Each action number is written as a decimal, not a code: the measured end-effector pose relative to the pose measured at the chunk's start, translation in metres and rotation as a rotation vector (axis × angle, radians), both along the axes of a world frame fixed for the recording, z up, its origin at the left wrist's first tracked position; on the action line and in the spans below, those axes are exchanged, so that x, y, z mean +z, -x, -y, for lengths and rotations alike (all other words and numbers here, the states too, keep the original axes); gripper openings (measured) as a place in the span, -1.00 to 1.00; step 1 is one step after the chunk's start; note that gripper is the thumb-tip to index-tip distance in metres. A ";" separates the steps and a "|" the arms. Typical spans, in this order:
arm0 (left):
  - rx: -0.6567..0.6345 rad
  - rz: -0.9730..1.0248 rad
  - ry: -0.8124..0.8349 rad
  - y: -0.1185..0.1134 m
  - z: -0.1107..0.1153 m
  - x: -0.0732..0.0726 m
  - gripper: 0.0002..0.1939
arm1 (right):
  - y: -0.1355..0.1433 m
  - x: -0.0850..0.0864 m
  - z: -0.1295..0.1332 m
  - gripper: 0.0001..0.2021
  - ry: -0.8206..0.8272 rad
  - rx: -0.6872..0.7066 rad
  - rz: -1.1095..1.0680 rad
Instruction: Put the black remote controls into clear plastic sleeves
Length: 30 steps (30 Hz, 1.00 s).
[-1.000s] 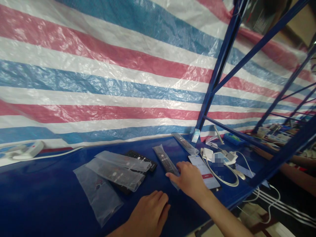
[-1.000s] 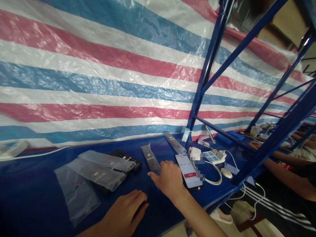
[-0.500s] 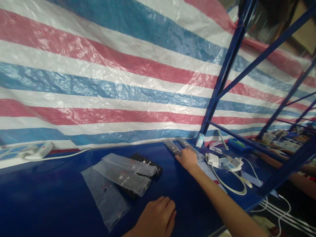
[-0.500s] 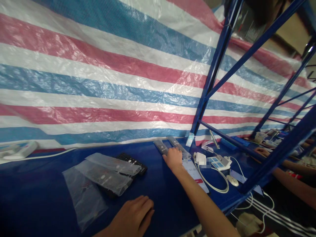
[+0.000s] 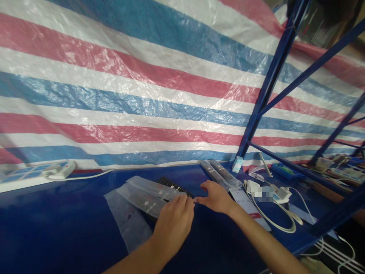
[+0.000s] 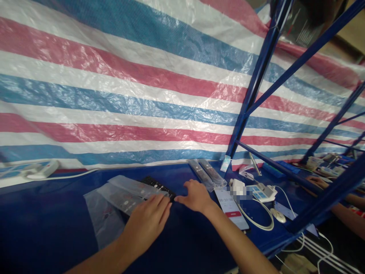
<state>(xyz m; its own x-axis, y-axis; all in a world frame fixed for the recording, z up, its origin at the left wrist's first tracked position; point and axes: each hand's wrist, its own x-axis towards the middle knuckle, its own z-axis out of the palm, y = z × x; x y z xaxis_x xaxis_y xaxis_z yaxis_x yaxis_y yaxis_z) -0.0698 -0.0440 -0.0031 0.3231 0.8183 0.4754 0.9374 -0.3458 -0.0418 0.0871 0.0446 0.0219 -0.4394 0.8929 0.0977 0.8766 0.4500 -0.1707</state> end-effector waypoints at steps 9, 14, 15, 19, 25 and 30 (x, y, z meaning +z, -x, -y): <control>0.235 -0.118 0.308 0.005 -0.019 0.022 -0.68 | 0.031 -0.005 0.013 -0.65 -0.003 0.044 0.085; 0.175 -0.156 0.301 0.005 -0.020 0.019 -0.65 | 0.021 -0.002 0.015 -0.66 0.023 -0.005 0.087; 0.147 -0.161 0.284 0.005 -0.020 0.018 -0.65 | 0.015 0.000 0.018 -0.65 0.035 -0.029 0.099; -0.024 -0.178 0.226 -0.002 -0.018 0.012 -0.66 | -0.015 0.010 0.032 -0.62 0.085 -0.145 0.206; -0.207 -0.181 0.270 -0.022 -0.012 0.003 -0.67 | -0.038 0.012 0.040 -0.58 0.092 -0.194 0.172; -0.134 -0.155 0.378 -0.025 -0.015 -0.002 -0.64 | -0.028 0.006 0.037 -0.59 0.099 -0.224 0.125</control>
<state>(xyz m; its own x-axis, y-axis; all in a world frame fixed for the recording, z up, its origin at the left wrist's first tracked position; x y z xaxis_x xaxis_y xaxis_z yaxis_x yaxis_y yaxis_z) -0.0452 -0.0285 -0.0052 0.4824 0.8716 0.0876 0.8757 -0.4821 -0.0252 0.1154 0.0074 0.0277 -0.2330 0.9717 -0.0377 0.9694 0.2290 -0.0886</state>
